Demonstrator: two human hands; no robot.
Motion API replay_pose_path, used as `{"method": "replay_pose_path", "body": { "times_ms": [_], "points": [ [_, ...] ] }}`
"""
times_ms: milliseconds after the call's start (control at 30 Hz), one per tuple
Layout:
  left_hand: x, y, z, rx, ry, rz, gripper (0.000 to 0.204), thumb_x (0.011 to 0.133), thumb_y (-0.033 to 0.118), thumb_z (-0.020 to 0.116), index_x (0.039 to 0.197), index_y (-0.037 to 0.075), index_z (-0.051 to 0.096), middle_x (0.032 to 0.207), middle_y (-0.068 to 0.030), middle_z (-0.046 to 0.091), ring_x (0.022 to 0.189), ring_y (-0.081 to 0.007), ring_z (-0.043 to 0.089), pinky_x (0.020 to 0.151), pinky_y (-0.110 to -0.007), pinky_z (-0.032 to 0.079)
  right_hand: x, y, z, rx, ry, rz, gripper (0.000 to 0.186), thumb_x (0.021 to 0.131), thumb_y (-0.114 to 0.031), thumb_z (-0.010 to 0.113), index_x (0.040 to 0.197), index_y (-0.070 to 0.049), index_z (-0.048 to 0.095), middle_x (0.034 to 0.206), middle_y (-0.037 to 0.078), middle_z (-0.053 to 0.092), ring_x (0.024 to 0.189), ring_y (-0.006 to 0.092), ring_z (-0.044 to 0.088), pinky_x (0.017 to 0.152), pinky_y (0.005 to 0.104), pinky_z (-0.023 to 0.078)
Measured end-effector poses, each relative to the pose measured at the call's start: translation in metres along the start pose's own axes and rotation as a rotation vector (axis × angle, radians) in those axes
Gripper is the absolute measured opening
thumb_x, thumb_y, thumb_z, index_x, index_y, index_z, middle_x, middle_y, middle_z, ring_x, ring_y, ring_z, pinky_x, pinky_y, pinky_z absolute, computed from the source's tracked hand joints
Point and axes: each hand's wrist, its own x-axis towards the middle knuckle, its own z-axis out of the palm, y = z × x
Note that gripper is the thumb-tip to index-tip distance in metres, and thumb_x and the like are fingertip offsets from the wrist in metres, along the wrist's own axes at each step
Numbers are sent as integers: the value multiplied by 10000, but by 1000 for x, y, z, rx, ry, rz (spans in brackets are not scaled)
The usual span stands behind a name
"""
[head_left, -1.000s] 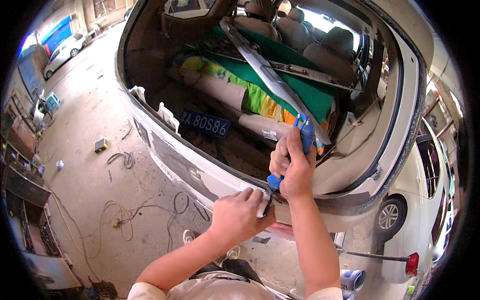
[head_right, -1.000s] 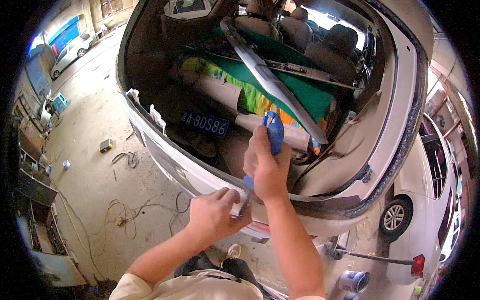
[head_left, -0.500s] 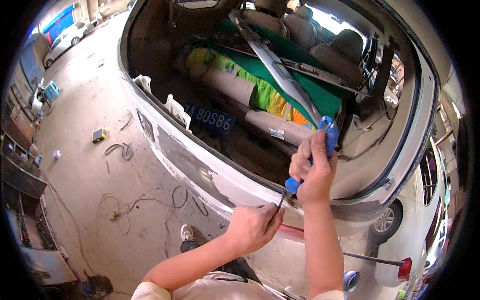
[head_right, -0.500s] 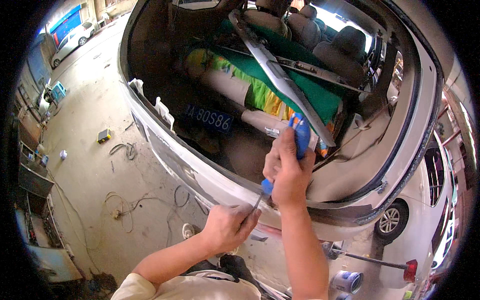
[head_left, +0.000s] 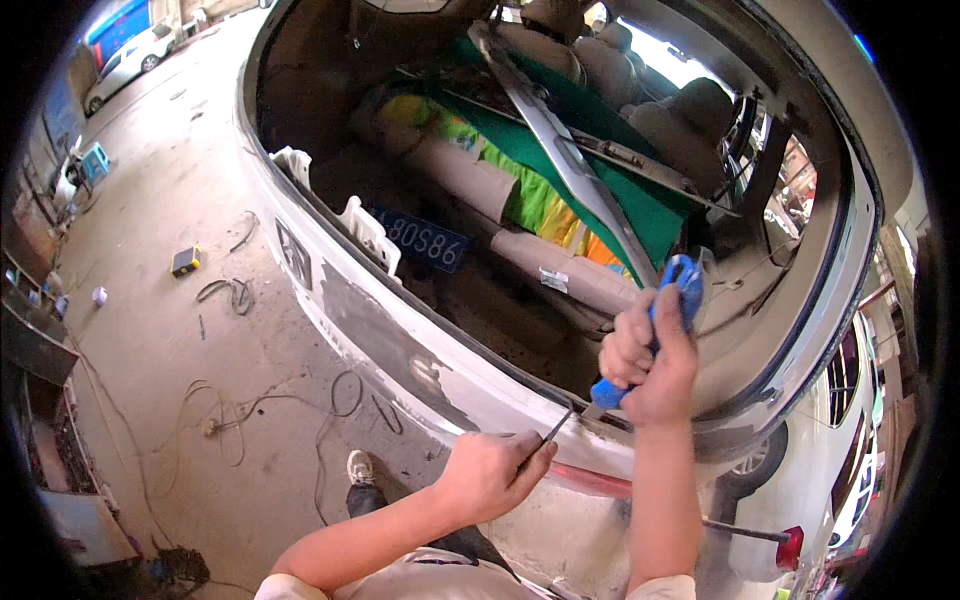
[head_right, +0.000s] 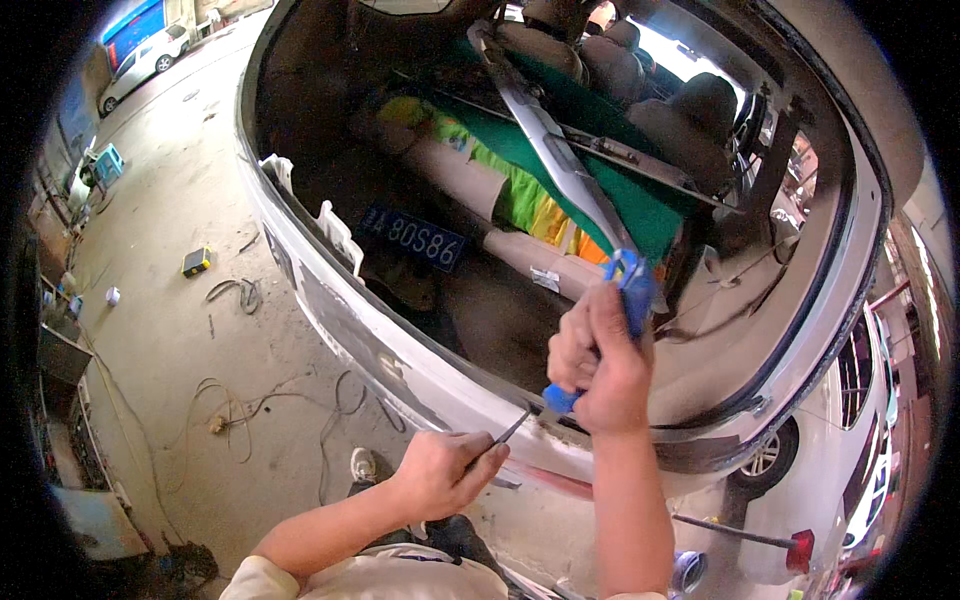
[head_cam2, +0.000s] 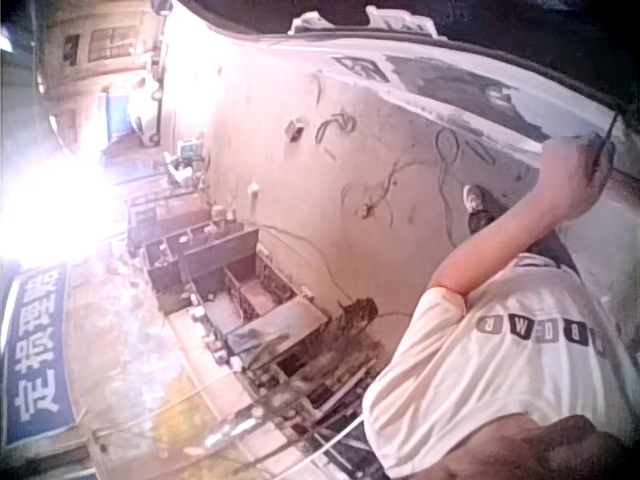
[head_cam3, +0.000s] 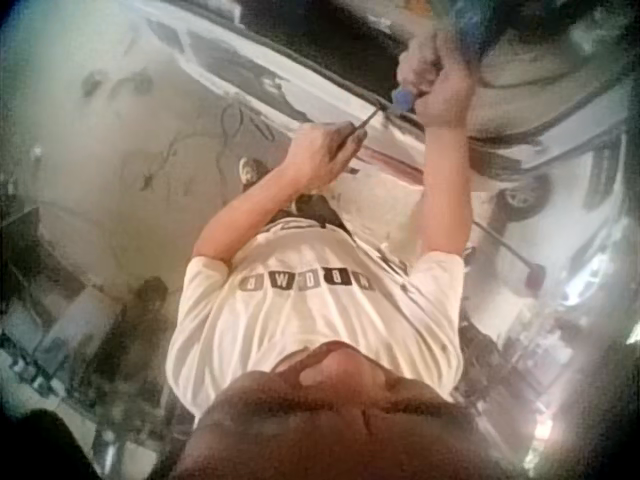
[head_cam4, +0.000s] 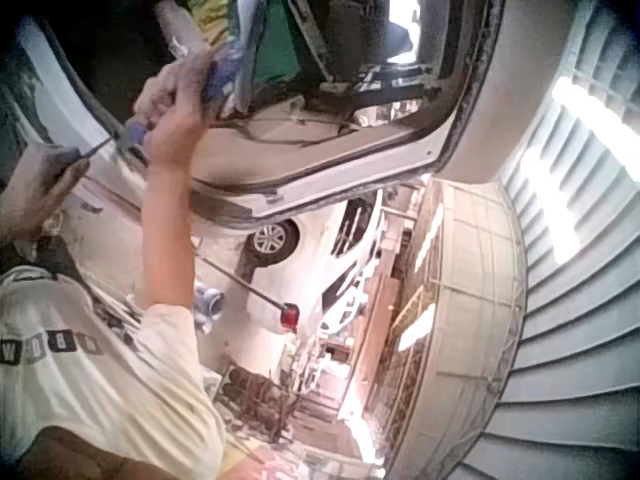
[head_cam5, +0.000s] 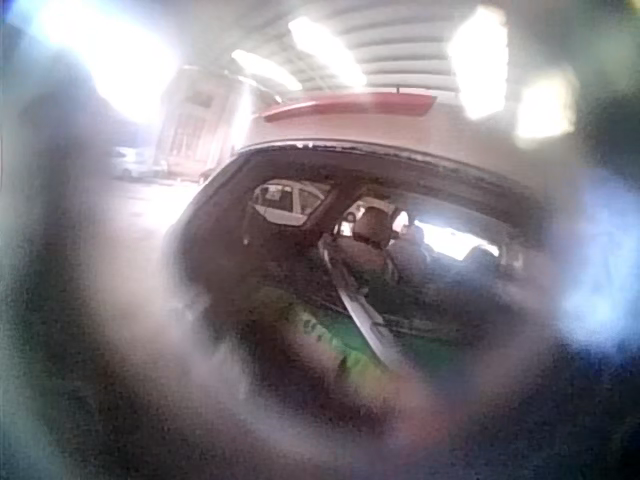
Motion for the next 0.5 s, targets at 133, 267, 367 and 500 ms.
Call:
{"method": "replay_pose_path", "body": {
  "times_ms": [133, 267, 367, 500],
  "points": [
    [-1, 2, -3, -42, -26, -7, 302, 909, 216, 539, 677, 24, 523, 563, -174, 486, 519, -385, 495, 462, -425, 383, 1, 17, -5, -29, 50, 36, 433, 960, -463, 425, 699, -121, 377, 499, -46, 248, 362, 63, 199, 350, 234, 199],
    [-3, 4, -3, -68, -5, 11, 296, 906, 205, 539, 673, 25, 519, 561, -171, 485, 518, -386, 500, 460, -423, 384, 4, 21, -2, -105, 105, -4, 419, 954, -451, 451, 707, -117, 393, 501, -47, 278, 360, 60, 222, 351, 235, 201],
    [-8, 2, -7, -65, -2, 42, 285, 902, 193, 541, 672, 25, 520, 551, -160, 487, 507, -378, 502, 457, -415, 387, 6, 22, 8, -152, 171, -96, 412, 950, -446, 467, 710, -118, 399, 503, -44, 295, 361, 59, 237, 352, 234, 207],
    [-20, 2, -15, -91, 34, 15, 278, 900, 184, 548, 676, 22, 525, 534, -143, 482, 483, -360, 493, 452, -396, 390, 15, 21, 17, -117, 224, -126, 408, 944, -443, 482, 708, -120, 398, 500, -42, 296, 362, 61, 240, 353, 234, 213]
  ]
}}
